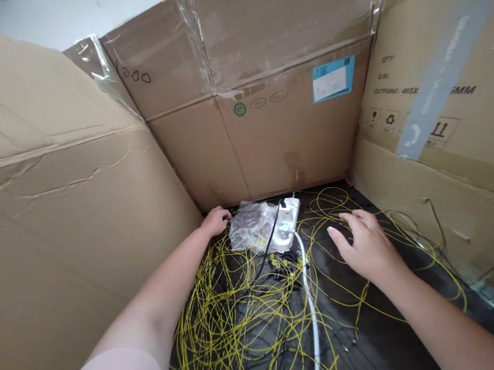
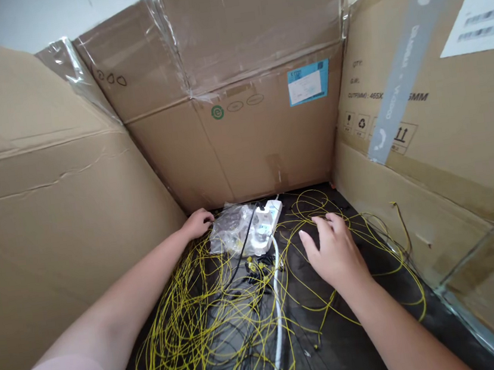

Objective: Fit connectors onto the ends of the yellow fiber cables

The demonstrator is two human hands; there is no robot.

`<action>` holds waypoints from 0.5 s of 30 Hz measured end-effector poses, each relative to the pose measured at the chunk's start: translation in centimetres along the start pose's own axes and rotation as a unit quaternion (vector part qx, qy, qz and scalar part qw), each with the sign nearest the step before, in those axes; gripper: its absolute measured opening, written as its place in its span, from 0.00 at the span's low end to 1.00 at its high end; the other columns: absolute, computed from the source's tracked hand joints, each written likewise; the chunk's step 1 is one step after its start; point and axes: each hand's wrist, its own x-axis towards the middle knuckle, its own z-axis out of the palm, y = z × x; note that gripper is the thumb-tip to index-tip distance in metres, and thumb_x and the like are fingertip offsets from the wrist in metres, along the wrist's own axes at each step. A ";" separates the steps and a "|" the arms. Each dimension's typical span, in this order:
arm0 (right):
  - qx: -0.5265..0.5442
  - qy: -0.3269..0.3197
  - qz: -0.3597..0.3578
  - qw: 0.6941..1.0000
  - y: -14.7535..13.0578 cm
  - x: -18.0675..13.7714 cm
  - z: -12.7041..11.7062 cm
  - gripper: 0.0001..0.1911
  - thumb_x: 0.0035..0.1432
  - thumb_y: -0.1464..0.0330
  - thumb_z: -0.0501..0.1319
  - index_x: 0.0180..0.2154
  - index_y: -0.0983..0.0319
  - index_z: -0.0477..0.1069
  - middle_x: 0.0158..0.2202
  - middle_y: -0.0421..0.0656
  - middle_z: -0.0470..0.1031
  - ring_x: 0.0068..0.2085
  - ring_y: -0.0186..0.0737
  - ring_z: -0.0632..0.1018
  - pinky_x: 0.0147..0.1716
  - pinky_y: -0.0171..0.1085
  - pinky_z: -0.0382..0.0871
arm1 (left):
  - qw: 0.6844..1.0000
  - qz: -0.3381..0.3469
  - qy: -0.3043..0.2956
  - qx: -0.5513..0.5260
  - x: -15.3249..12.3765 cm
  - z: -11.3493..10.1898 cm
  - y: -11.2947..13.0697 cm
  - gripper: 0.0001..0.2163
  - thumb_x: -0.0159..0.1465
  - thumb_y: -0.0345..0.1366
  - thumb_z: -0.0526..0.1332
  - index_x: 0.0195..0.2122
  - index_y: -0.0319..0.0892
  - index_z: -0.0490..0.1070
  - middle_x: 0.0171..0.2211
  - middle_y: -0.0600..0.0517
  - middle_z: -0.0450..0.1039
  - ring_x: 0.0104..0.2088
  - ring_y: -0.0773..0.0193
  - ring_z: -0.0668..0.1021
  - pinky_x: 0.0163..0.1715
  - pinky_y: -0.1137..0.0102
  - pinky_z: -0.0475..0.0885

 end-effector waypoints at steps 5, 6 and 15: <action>-0.003 -0.013 0.006 1.000 -0.1 0.0 -0.1 0.26 0.56 0.55 0.52 0.48 0.68 0.67 0.50 0.56 0.61 0.49 0.52 0.68 0.50 0.47 0.64 | 0.999 0.027 -0.017 -0.001 0.4 0.2 -0.3 0.15 0.56 0.32 0.59 0.44 0.49 0.74 0.44 0.49 0.67 0.47 0.57 0.68 0.51 0.67 0.61; -0.003 -0.015 0.007 1.000 -0.1 0.0 -0.1 0.27 0.56 0.55 0.52 0.48 0.68 0.67 0.50 0.56 0.61 0.50 0.52 0.68 0.51 0.47 0.63 | 0.999 0.030 -0.023 -0.001 0.6 0.2 -0.4 0.15 0.56 0.32 0.59 0.43 0.49 0.75 0.44 0.49 0.67 0.48 0.57 0.68 0.52 0.67 0.61; -0.008 -0.018 0.003 1.000 -0.1 -0.1 0.0 0.27 0.56 0.55 0.52 0.48 0.68 0.67 0.50 0.56 0.61 0.49 0.52 0.68 0.50 0.46 0.64 | 0.998 -0.005 -0.004 -0.061 1.2 0.1 0.0 0.06 0.49 0.31 0.62 0.27 0.44 0.78 0.39 0.49 0.71 0.46 0.56 0.69 0.50 0.68 0.62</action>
